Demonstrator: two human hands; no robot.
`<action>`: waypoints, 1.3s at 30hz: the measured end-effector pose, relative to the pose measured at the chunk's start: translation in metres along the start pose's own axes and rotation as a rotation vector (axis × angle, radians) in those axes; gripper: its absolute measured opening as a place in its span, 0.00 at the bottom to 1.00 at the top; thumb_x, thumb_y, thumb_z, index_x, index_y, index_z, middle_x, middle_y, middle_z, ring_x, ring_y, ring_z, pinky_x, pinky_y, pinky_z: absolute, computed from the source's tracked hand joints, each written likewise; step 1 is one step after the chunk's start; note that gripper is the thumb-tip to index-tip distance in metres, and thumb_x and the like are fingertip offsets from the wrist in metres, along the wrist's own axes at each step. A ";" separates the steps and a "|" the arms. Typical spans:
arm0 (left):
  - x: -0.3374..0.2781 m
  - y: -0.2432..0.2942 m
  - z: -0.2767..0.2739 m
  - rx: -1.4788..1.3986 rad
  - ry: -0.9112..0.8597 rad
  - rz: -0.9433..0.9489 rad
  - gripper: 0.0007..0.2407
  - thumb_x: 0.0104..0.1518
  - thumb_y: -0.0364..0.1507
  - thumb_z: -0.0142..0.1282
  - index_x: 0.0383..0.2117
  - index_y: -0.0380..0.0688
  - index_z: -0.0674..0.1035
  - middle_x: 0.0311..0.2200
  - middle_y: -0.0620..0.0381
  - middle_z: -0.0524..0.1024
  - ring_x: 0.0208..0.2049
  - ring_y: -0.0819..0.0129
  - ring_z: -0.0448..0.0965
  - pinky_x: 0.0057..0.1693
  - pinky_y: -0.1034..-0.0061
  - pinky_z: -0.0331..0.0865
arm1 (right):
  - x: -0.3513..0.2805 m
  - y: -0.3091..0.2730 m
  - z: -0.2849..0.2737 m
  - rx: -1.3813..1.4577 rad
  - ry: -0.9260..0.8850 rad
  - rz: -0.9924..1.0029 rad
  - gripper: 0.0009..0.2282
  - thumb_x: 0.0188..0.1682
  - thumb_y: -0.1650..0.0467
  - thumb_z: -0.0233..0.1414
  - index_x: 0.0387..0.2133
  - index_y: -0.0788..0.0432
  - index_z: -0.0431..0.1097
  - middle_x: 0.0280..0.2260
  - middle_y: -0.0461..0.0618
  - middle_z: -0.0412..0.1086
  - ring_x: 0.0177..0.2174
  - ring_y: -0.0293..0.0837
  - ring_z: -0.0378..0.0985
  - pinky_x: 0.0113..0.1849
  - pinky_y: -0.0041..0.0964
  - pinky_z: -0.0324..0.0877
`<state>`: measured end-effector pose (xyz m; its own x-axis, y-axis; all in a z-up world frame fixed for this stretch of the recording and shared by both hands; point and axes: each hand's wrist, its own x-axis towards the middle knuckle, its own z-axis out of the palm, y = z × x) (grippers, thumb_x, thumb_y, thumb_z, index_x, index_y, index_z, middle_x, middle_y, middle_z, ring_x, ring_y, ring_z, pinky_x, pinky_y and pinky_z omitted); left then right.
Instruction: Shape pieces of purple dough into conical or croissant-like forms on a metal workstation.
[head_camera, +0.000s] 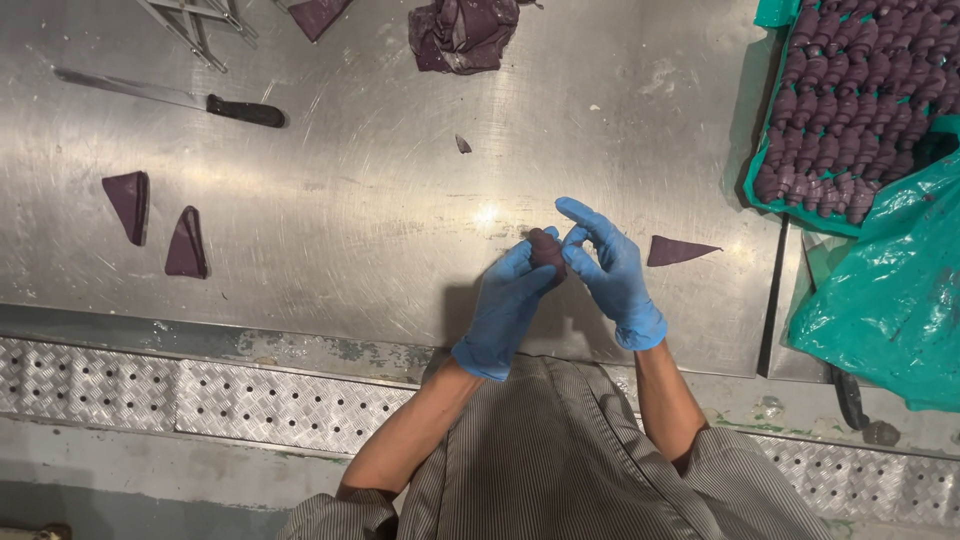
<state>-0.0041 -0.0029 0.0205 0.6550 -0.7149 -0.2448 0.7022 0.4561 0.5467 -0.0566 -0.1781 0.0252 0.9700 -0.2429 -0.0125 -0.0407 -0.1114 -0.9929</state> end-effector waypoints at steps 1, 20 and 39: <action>0.000 0.002 0.000 0.003 -0.002 -0.004 0.19 0.67 0.23 0.52 0.61 0.24 0.68 0.52 0.49 0.75 0.55 0.67 0.75 0.66 0.70 0.67 | 0.001 -0.002 0.003 0.002 0.005 0.000 0.25 0.50 0.78 0.52 0.64 0.64 0.64 0.34 0.41 0.66 0.37 0.33 0.68 0.53 0.31 0.66; 0.097 -0.035 0.037 0.110 -0.193 -0.241 0.30 0.64 0.20 0.47 0.72 0.41 0.48 0.53 0.48 0.74 0.54 0.63 0.76 0.59 0.68 0.70 | -0.020 0.024 -0.069 0.241 0.286 0.032 0.20 0.58 0.70 0.48 0.62 0.66 0.63 0.50 0.46 0.69 0.50 0.36 0.70 0.53 0.31 0.65; 0.187 -0.277 -0.016 2.106 -0.119 0.058 0.28 0.50 0.31 0.59 0.60 0.44 0.68 0.53 0.48 0.70 0.54 0.48 0.69 0.56 0.56 0.66 | 0.201 0.211 -0.686 -0.144 0.578 0.202 0.12 0.54 0.64 0.62 0.28 0.59 0.73 0.25 0.42 0.70 0.25 0.33 0.71 0.29 0.31 0.68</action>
<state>-0.0722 -0.2544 -0.1896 0.5825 -0.7865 -0.2050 -0.6671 -0.6067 0.4322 -0.0349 -0.9109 -0.1060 0.6548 -0.7501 -0.0927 -0.2810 -0.1277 -0.9512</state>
